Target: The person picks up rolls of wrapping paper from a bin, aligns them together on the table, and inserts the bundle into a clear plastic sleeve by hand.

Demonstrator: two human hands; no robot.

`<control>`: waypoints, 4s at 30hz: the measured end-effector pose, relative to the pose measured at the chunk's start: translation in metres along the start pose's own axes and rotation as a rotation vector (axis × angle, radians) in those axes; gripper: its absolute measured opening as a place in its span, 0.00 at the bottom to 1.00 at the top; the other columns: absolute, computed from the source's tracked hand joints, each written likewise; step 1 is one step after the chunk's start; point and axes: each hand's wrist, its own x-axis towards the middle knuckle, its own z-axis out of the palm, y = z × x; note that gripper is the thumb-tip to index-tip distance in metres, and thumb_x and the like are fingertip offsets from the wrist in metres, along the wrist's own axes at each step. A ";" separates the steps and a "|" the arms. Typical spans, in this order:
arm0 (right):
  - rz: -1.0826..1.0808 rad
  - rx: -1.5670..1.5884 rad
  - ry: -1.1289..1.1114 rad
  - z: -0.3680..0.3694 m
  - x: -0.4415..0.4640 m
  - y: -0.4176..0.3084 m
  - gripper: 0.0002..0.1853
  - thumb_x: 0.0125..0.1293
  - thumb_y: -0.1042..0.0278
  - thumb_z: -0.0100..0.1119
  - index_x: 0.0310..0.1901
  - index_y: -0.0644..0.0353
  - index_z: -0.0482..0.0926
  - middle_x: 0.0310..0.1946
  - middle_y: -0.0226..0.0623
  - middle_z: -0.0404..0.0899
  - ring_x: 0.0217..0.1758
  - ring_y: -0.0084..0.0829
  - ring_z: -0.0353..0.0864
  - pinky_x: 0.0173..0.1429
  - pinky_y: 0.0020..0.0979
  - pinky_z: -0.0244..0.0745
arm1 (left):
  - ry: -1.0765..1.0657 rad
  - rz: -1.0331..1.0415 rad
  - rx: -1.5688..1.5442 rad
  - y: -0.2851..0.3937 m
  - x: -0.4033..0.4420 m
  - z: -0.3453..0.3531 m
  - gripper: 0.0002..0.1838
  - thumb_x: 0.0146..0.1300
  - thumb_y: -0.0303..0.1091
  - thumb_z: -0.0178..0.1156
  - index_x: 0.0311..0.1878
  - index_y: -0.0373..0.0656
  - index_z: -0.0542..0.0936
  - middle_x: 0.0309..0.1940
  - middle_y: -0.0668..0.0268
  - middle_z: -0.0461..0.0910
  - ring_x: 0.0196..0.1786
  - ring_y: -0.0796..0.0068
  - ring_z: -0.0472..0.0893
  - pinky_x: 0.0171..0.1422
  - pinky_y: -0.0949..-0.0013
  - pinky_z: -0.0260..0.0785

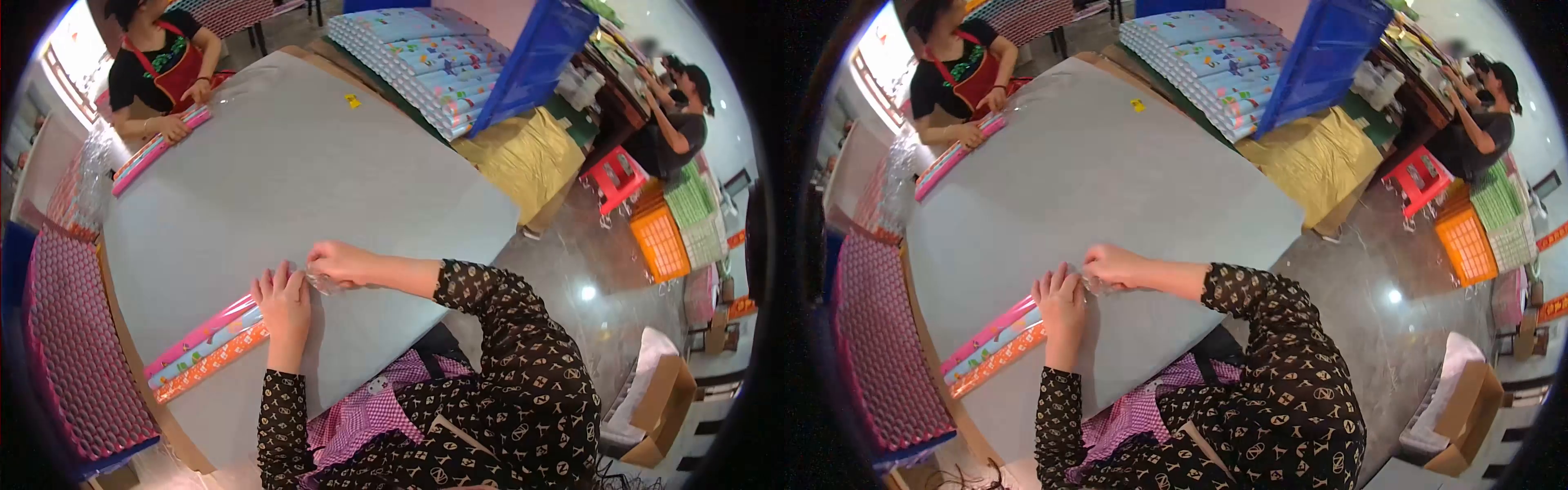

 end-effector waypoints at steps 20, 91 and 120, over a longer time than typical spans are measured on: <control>-0.887 -1.181 0.199 0.008 0.012 0.025 0.06 0.65 0.68 0.55 0.38 0.60 0.76 0.32 0.41 0.80 0.39 0.45 0.80 0.47 0.46 0.70 | 0.025 0.013 -0.020 0.001 0.003 -0.004 0.11 0.65 0.36 0.58 0.48 0.43 0.81 0.58 0.61 0.78 0.61 0.47 0.73 0.71 0.41 0.55; -0.473 -0.997 0.174 -0.010 0.117 -0.029 0.17 0.66 0.65 0.46 0.48 0.58 0.83 0.44 0.53 0.83 0.50 0.53 0.81 0.54 0.46 0.75 | 0.314 -0.891 0.125 -0.239 -0.218 -0.120 0.23 0.71 0.45 0.54 0.58 0.36 0.78 0.49 0.42 0.78 0.54 0.43 0.76 0.62 0.51 0.68; -0.429 -1.055 0.202 0.004 0.159 -0.052 0.15 0.59 0.68 0.49 0.40 0.65 0.84 0.43 0.56 0.83 0.49 0.53 0.82 0.54 0.47 0.75 | -0.314 -0.637 0.450 -0.197 -0.209 -0.155 0.42 0.69 0.59 0.52 0.76 0.40 0.57 0.77 0.50 0.53 0.79 0.43 0.49 0.78 0.42 0.43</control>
